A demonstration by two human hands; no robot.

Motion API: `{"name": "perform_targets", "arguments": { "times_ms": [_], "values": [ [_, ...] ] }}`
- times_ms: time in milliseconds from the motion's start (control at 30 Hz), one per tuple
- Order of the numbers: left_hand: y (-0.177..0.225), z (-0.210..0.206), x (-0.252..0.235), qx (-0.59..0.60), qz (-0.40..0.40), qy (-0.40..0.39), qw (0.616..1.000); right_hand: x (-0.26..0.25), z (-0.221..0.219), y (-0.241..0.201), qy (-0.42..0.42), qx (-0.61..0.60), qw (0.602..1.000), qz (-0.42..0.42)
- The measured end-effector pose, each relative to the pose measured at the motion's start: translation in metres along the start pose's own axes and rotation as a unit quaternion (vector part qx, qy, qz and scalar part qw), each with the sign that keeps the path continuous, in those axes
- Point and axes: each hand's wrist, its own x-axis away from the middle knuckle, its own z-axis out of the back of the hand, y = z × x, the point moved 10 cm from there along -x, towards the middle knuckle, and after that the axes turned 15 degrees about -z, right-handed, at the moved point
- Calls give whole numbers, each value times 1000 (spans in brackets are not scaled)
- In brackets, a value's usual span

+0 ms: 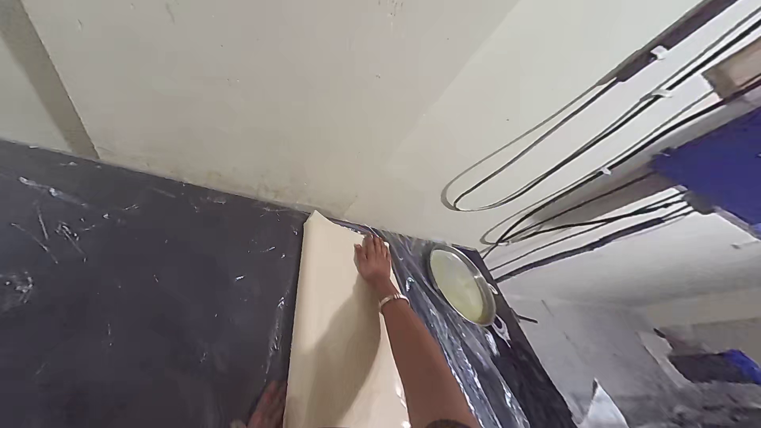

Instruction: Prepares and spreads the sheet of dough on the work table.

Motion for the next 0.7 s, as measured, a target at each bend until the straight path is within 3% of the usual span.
{"name": "perform_targets", "arguments": {
  "times_ms": [100,267,333,433,533,600,700],
  "values": [
    [8,-5,-2,-1,-12,-3,1000,73,1,70,-12,-46,998,-42],
    [13,-10,3,-10,-35,23,999,297,2,140,28,-192,979,-56],
    [11,-6,4,-30,-50,23,998,358,3,162,15,-286,954,-85],
    [12,-3,3,-70,-63,25,995,380,-6,190,-41,-448,874,-184],
    [20,-7,6,-118,-61,47,990,377,-11,194,-92,-503,809,-290],
    [24,-8,9,-145,-73,61,985,384,-17,188,-149,-496,794,-318],
    [27,-7,16,-192,-91,79,974,379,-28,184,-271,-531,741,-308]
  ]
}}
